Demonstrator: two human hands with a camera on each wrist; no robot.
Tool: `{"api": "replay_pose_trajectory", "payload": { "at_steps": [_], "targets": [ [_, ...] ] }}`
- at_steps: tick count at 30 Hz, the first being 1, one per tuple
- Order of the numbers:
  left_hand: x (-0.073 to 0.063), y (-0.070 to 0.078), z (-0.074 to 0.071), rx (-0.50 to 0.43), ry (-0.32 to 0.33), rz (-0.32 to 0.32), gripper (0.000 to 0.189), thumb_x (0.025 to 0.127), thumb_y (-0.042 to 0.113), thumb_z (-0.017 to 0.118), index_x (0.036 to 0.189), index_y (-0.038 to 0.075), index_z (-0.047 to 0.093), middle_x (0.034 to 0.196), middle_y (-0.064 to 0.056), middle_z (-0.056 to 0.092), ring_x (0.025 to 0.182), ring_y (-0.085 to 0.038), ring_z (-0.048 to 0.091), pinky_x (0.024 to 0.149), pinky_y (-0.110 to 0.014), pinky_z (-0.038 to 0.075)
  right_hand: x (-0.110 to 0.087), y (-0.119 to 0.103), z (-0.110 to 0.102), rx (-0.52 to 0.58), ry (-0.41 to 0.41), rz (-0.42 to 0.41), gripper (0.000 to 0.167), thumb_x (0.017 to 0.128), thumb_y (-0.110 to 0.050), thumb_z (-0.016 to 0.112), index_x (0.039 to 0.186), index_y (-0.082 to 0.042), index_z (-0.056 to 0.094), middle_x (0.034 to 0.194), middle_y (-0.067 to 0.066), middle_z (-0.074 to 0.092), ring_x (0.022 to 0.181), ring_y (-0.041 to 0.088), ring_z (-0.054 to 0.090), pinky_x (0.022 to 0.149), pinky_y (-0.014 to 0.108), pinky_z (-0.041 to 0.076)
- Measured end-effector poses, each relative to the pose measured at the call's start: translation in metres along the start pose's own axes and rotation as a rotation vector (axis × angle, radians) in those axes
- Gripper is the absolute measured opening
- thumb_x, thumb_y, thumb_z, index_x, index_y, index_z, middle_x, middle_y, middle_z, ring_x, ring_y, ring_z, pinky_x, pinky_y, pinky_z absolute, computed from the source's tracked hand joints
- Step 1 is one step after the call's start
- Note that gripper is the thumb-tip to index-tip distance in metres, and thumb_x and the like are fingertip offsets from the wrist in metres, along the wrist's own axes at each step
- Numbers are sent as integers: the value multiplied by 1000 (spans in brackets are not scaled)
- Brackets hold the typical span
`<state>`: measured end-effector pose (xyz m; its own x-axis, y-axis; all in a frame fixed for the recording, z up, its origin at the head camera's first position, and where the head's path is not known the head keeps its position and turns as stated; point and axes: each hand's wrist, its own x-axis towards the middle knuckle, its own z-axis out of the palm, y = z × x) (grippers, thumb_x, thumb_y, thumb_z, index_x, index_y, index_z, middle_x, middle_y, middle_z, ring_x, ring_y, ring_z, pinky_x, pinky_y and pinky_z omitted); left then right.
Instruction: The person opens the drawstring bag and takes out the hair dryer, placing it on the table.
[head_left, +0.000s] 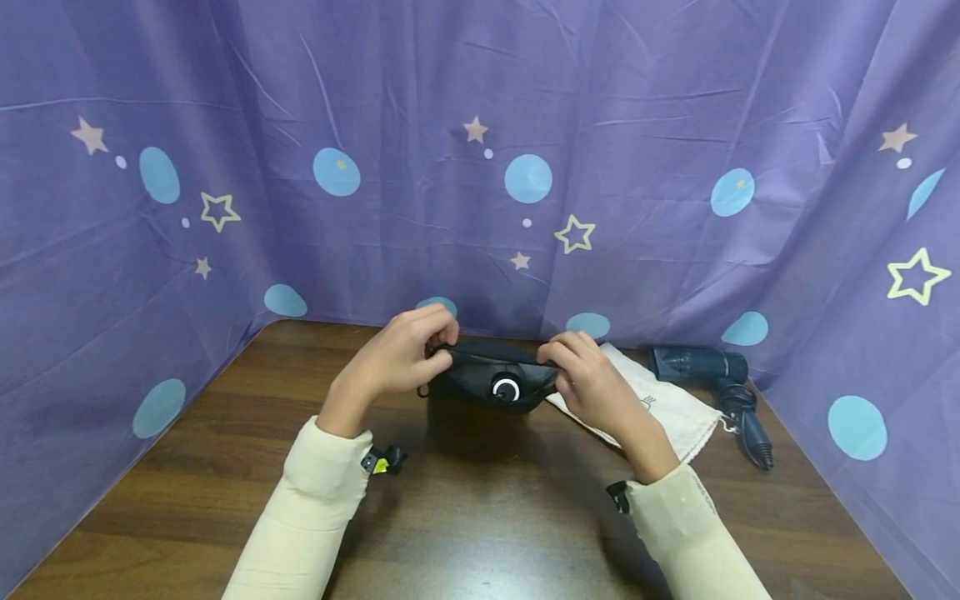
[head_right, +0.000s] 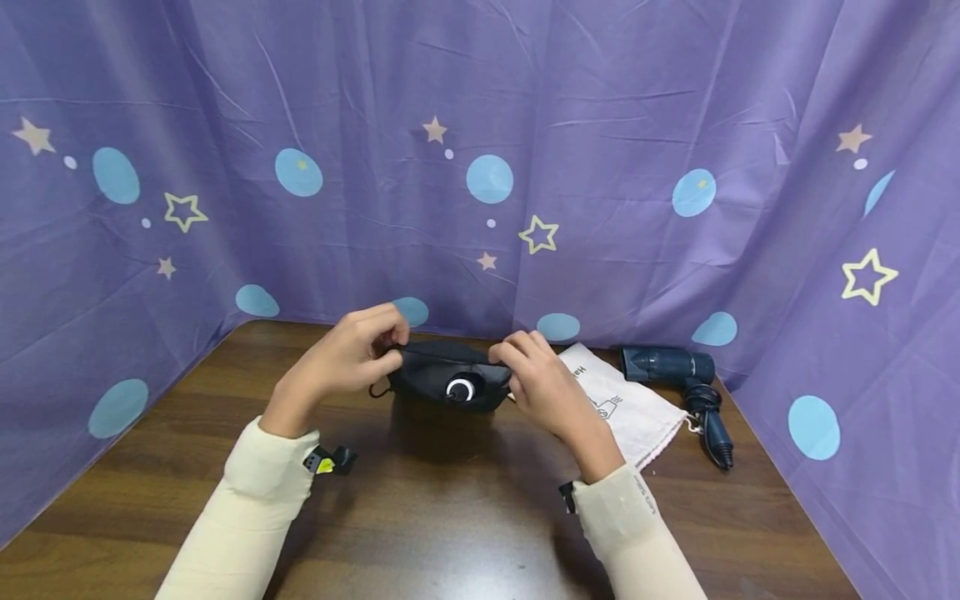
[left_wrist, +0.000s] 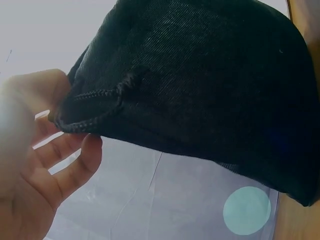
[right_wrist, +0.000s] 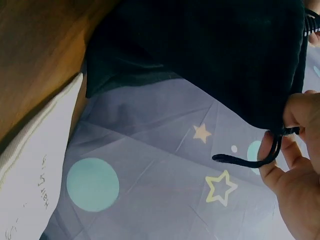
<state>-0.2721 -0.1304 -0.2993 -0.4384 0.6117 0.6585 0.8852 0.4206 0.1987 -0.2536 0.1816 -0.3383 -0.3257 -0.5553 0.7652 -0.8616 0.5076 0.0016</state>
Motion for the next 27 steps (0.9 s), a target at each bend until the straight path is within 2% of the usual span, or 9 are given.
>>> {"api": "replay_pose_trajectory", "payload": {
  "at_steps": [8, 17, 27],
  "targets": [
    [-3, -1, -6, -81, -71, -44, 22, 75, -5, 64, 83, 14, 57, 76, 4, 49, 71, -11, 48, 63, -27, 42, -4, 5, -6, 7, -63, -7, 39, 78, 13, 49, 105, -10, 66, 104, 8, 60, 92, 27, 53, 79, 42, 46],
    [-8, -3, -12, -198, -123, -65, 24, 75, -9, 61, 86, 12, 62, 78, 2, 51, 72, -16, 51, 60, -25, 42, -3, 8, -12, 60, -71, -30, 35, 79, 14, 51, 101, -8, 66, 100, 4, 61, 83, 23, 49, 74, 38, 39],
    [-7, -5, -8, -209, -144, -64, 24, 76, -9, 60, 86, 12, 60, 78, 1, 48, 73, -14, 48, 60, -24, 40, -4, 10, -10, 62, -69, -37, 37, 78, 15, 50, 102, -8, 67, 103, 4, 65, 85, 25, 50, 76, 38, 39]
  ]
}}
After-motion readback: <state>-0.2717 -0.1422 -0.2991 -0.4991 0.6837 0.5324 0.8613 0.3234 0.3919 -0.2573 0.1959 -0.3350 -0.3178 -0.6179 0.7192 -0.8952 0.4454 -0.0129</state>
